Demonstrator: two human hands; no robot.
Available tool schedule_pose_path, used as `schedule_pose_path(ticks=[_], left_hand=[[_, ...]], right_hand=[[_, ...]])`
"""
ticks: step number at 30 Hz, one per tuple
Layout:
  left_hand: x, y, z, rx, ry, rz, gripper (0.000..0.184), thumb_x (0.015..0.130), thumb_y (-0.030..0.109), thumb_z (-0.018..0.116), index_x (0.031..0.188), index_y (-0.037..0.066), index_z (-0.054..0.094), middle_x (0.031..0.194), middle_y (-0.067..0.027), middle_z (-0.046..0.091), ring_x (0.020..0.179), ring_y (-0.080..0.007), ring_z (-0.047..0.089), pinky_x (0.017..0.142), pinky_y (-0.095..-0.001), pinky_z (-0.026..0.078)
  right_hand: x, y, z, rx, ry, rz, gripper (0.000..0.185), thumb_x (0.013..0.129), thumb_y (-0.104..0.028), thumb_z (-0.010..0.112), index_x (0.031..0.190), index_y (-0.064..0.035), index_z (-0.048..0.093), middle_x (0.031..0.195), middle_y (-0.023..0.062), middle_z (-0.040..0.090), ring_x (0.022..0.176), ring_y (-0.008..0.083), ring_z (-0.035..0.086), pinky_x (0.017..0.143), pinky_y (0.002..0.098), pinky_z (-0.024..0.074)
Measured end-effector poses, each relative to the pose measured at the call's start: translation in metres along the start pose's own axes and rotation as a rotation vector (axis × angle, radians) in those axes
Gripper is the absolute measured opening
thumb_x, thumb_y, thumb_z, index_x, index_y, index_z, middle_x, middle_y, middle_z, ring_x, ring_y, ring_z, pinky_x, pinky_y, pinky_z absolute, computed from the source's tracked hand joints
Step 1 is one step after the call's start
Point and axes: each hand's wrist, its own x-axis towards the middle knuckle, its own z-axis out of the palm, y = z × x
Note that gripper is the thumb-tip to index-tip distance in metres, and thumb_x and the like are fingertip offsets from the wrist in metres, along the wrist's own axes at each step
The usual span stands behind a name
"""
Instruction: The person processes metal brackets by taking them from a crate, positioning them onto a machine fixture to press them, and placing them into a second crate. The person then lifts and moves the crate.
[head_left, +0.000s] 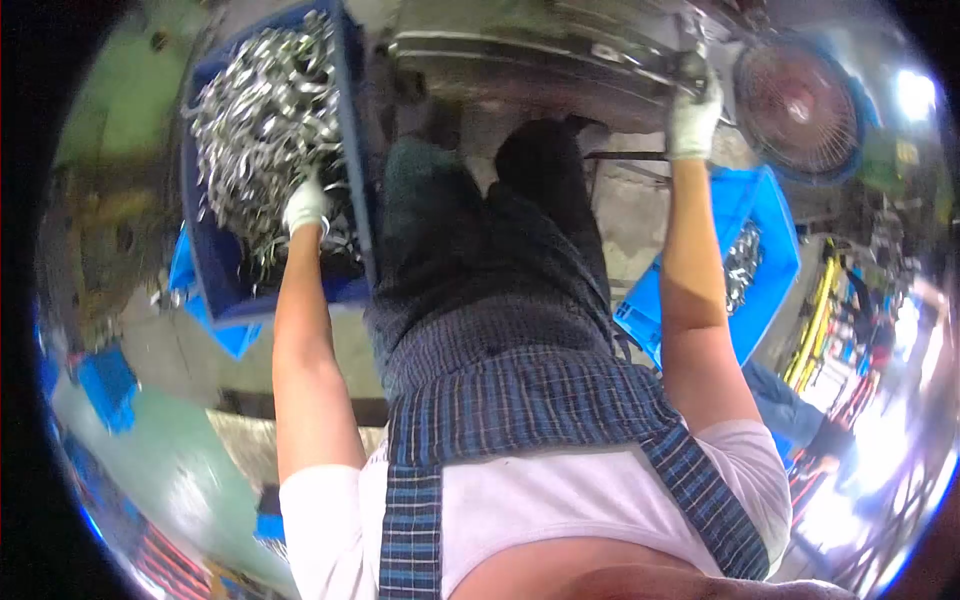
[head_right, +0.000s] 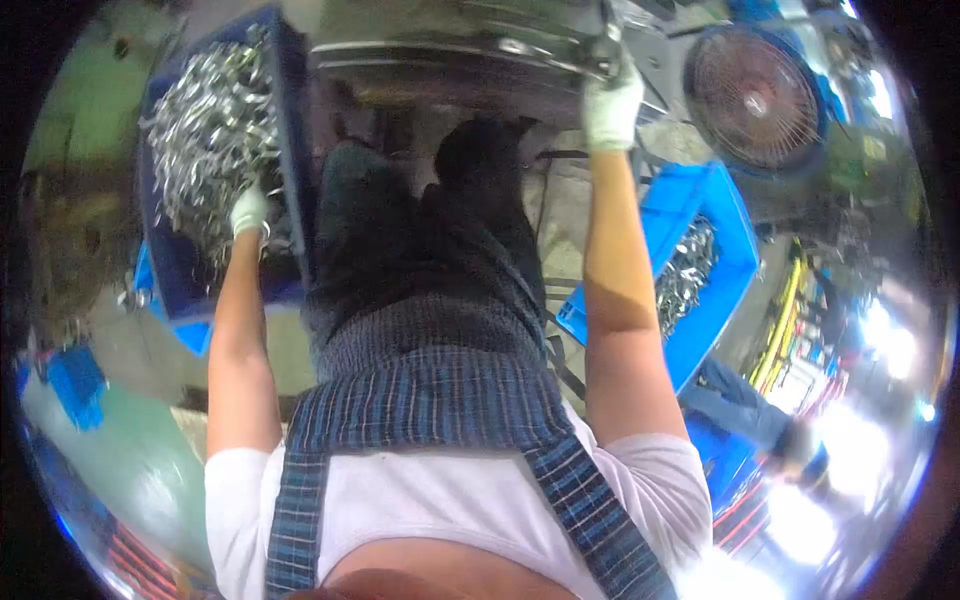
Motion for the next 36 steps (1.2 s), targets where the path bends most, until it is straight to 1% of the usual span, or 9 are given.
schedule_pose_path(ticks=[3, 8, 15, 16, 25, 29, 32, 34, 36], left_hand=[[-0.027, 0.007, -0.024, -0.097, -0.129, 0.037, 0.075, 0.066, 0.012, 0.061, 0.131, 0.023, 0.024, 0.104, -0.0201, 0.054, 0.096, -0.0308, 0.053, 0.081, -0.0373, 0.042], [-0.01, 0.009, 0.0, 0.116, 0.0, -0.002, 0.075, 0.068, 0.019, 0.06, 0.132, 0.018, 0.021, 0.102, -0.0163, 0.056, 0.092, -0.0271, 0.056, 0.079, -0.0363, 0.044], [0.02, 0.008, -0.011, 0.147, -0.113, 0.083, 0.053, 0.073, 0.009, 0.05, 0.124, 0.015, 0.037, 0.11, -0.016, 0.052, 0.098, -0.0292, 0.053, 0.081, -0.0366, 0.043], [0.046, -0.001, 0.007, 0.089, -0.141, 0.055, 0.034, 0.071, 0.015, 0.055, 0.104, 0.006, 0.056, 0.11, -0.0151, 0.052, 0.103, -0.0277, 0.051, 0.083, -0.036, 0.043], [-0.017, -0.002, 0.004, -0.004, -0.212, -0.138, 0.028, 0.069, 0.017, 0.058, 0.094, 0.006, 0.061, 0.102, -0.0142, 0.057, 0.095, -0.0272, 0.055, 0.079, -0.0368, 0.045], [-0.076, -0.039, 0.048, -0.223, 0.05, 0.033, 0.04, 0.07, 0.015, 0.057, 0.108, 0.004, 0.05, 0.087, -0.0188, 0.059, 0.074, -0.0293, 0.06, 0.062, -0.0375, 0.048], [-0.088, -0.057, 0.04, -1.12, -0.248, -0.139, 0.038, 0.073, 0.008, 0.053, 0.11, 0.004, 0.047, 0.074, -0.0109, 0.059, 0.05, -0.0193, 0.055, 0.04, -0.0312, 0.044], [-0.126, -0.035, -0.007, -1.426, -0.174, -0.101, 0.03, 0.079, 0.011, 0.053, 0.108, 0.006, 0.048, 0.064, -0.0016, 0.053, 0.039, -0.0106, 0.045, 0.031, -0.0233, 0.035], [-0.146, -0.025, -0.025, -1.528, -0.13, 0.011, 0.026, 0.081, 0.018, 0.054, 0.104, 0.005, 0.049, 0.064, -0.0036, 0.054, 0.043, -0.0112, 0.048, 0.033, -0.0222, 0.037]], right_hand=[[0.013, 0.023, -0.001, 0.119, -0.091, -0.016, 0.025, 0.08, -0.007, 0.052, 0.104, 0.001, 0.052, 0.088, 0.0049, 0.057, 0.078, 0.0094, 0.05, 0.069, 0.022, 0.0404], [0.002, 0.031, -0.006, 0.275, -0.067, -0.016, 0.025, 0.082, -0.014, 0.054, 0.101, 0.0014, 0.052, 0.088, 0.0061, 0.057, 0.078, 0.0109, 0.052, 0.07, 0.0232, 0.0419], [-0.048, -0.049, -0.042, 0.476, -0.075, 0.011, 0.04, 0.086, -0.038, 0.042, 0.075, 0.0002, 0.049, 0.065, 0.0107, 0.056, 0.054, 0.0181, 0.055, 0.054, 0.0287, 0.0467], [-0.051, -0.054, -0.043, 0.331, -0.05, -0.001, 0.044, 0.085, -0.043, 0.042, 0.074, -0.0007, 0.048, 0.063, 0.0105, 0.055, 0.054, 0.0187, 0.055, 0.054, 0.0296, 0.0471], [-0.068, -0.041, -0.051, 0.648, -0.146, 0.112, 0.041, 0.085, -0.042, 0.042, 0.074, -0.0031, 0.048, 0.062, 0.0083, 0.052, 0.051, 0.0179, 0.051, 0.049, 0.0272, 0.042], [-0.075, -0.018, -0.044, 0.711, -0.128, 0.245, 0.038, 0.085, -0.04, 0.043, 0.074, -0.0037, 0.047, 0.06, 0.0067, 0.049, 0.05, 0.0165, 0.049, 0.046, 0.0262, 0.0386], [-0.08, -0.025, -0.04, 0.534, -0.331, 0.116, 0.037, 0.086, -0.037, 0.041, 0.083, -0.0016, 0.052, 0.072, 0.0099, 0.056, 0.06, 0.017, 0.054, 0.05, 0.0261, 0.041], [-0.088, -0.041, -0.022, 0.618, -0.378, 0.086, 0.026, 0.086, -0.024, 0.044, 0.088, -0.001, 0.056, 0.087, 0.0113, 0.059, 0.072, 0.017, 0.057, 0.059, 0.0258, 0.0442], [-0.092, -0.073, -0.002, 0.106, -0.411, -0.336, 0.011, 0.075, -0.008, 0.051, 0.083, -0.0049, 0.058, 0.091, 0.0122, 0.058, 0.076, 0.0235, 0.058, 0.065, 0.0289, 0.0449]])
